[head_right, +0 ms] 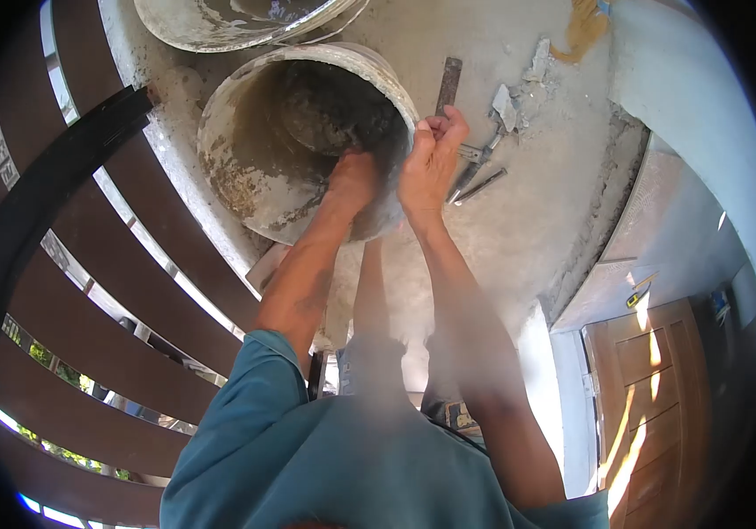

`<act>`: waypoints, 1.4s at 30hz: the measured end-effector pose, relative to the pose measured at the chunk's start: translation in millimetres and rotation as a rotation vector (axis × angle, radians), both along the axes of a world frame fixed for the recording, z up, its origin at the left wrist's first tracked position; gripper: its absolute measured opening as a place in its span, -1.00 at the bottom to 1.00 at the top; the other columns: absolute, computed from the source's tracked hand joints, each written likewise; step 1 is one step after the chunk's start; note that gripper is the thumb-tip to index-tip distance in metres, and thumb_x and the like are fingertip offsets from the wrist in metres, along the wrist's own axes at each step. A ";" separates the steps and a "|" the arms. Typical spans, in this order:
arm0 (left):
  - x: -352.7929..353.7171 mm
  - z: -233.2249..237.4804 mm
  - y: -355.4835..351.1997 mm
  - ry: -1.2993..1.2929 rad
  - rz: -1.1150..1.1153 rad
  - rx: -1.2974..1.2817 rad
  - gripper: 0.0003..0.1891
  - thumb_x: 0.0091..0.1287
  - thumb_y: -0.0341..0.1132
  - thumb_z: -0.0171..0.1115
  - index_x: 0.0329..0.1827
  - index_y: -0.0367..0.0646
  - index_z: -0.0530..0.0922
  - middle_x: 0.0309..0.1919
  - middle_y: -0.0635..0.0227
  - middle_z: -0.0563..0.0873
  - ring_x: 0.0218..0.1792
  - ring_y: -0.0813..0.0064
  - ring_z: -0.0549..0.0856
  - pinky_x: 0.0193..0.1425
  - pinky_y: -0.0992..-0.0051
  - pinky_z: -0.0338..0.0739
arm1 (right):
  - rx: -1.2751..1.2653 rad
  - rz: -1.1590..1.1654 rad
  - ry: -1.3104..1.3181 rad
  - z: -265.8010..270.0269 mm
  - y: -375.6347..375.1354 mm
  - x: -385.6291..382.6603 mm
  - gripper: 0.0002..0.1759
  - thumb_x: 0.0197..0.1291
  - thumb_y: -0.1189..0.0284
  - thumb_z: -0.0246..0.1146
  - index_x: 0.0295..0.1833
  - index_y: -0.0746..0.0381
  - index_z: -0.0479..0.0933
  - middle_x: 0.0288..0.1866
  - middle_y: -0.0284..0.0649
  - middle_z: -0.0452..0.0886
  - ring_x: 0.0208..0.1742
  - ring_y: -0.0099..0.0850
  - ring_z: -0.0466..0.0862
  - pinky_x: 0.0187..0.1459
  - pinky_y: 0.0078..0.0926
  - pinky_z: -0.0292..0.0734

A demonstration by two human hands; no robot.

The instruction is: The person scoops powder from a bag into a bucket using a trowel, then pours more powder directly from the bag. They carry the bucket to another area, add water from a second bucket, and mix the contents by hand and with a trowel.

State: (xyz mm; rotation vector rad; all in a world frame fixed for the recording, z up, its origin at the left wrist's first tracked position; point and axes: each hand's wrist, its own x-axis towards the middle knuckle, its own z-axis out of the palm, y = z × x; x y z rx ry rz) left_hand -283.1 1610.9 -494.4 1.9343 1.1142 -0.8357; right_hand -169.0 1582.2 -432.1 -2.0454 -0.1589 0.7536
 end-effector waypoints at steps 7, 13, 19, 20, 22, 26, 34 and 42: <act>-45.6 58.2 39.6 0.009 0.434 -0.047 -0.78 0.33 -0.33 0.07 -0.12 -0.34 0.52 -0.34 -0.01 0.70 -0.32 0.11 0.75 -0.26 0.23 0.64 | -0.062 -0.037 0.031 8.1 -9.2 -3.5 -0.47 0.45 0.19 -0.07 0.30 0.39 0.21 0.04 0.07 0.50 0.05 -0.13 0.51 0.12 -0.24 0.38; -56.6 15.5 97.5 -0.039 0.969 -0.197 -0.79 0.37 -0.37 0.01 -0.28 -0.40 0.48 -0.56 0.14 0.60 -0.69 0.35 0.61 -0.69 0.35 0.45 | 0.016 -0.193 0.038 -7.5 -42.1 -52.0 -0.36 0.50 0.09 -0.19 0.34 0.43 0.34 0.16 0.05 0.51 0.20 -0.14 0.47 0.28 -0.29 0.26; -25.0 -120.8 112.7 0.056 0.485 -0.031 -0.86 0.12 -0.26 0.30 -0.50 -0.06 0.75 -0.41 0.35 0.79 -0.36 0.40 0.78 -0.19 0.44 0.66 | 0.101 -0.314 0.233 -8.7 -34.7 -51.8 -0.45 0.48 0.21 -0.17 0.27 0.41 0.44 0.15 0.00 0.53 0.18 -0.21 0.47 0.25 -0.34 0.28; 4.4 -93.9 108.2 0.071 0.272 0.006 -0.87 0.13 -0.27 0.30 -0.45 -0.08 0.76 -0.36 0.27 0.79 -0.29 0.34 0.78 -0.14 0.42 0.66 | 0.083 -0.283 0.218 -9.7 -39.1 -55.0 -0.42 0.49 0.18 -0.19 0.31 0.43 0.39 0.18 -0.01 0.52 0.20 -0.25 0.47 0.27 -0.37 0.28; 58.4 -31.6 95.1 0.090 -0.453 0.189 -0.86 0.15 -0.29 0.29 -0.38 -0.12 0.76 -0.26 0.09 0.77 -0.13 0.21 0.77 -0.06 0.35 0.67 | 0.068 -0.217 0.171 -15.8 -40.9 -53.4 -0.35 0.50 0.13 -0.23 0.37 0.47 0.30 0.25 -0.02 0.50 0.26 -0.31 0.47 0.31 -0.43 0.27; 46.9 -66.5 40.9 -0.047 -0.086 0.016 -0.54 0.28 -0.30 0.16 0.18 -0.42 0.51 0.13 -0.11 0.60 0.20 0.09 0.59 0.15 0.29 0.59 | 0.105 -0.226 0.133 -16.2 -33.1 -44.9 -0.37 0.51 0.15 -0.24 0.34 0.48 0.34 0.22 -0.03 0.52 0.24 -0.31 0.48 0.29 -0.42 0.31; 9.7 -13.3 12.9 0.161 -0.515 -0.043 -0.50 0.36 -0.27 0.04 0.28 -0.43 0.40 0.13 -0.10 0.61 0.10 0.08 0.66 0.12 0.29 0.61 | 0.067 -0.282 0.107 -15.0 -37.1 -54.1 -0.43 0.48 0.16 -0.14 0.25 0.41 0.46 0.13 0.07 0.54 0.18 -0.18 0.50 0.22 -0.30 0.32; -33.0 60.0 101.7 0.183 0.016 -0.144 -0.62 0.33 -0.14 0.12 -0.11 -0.34 0.65 -0.16 -0.12 0.71 -0.05 0.00 0.71 0.09 0.14 0.57 | -0.071 -0.222 0.081 -9.0 -35.9 -51.6 -0.38 0.49 0.10 -0.18 0.26 0.41 0.45 0.15 0.09 0.52 0.17 -0.13 0.49 0.21 -0.30 0.32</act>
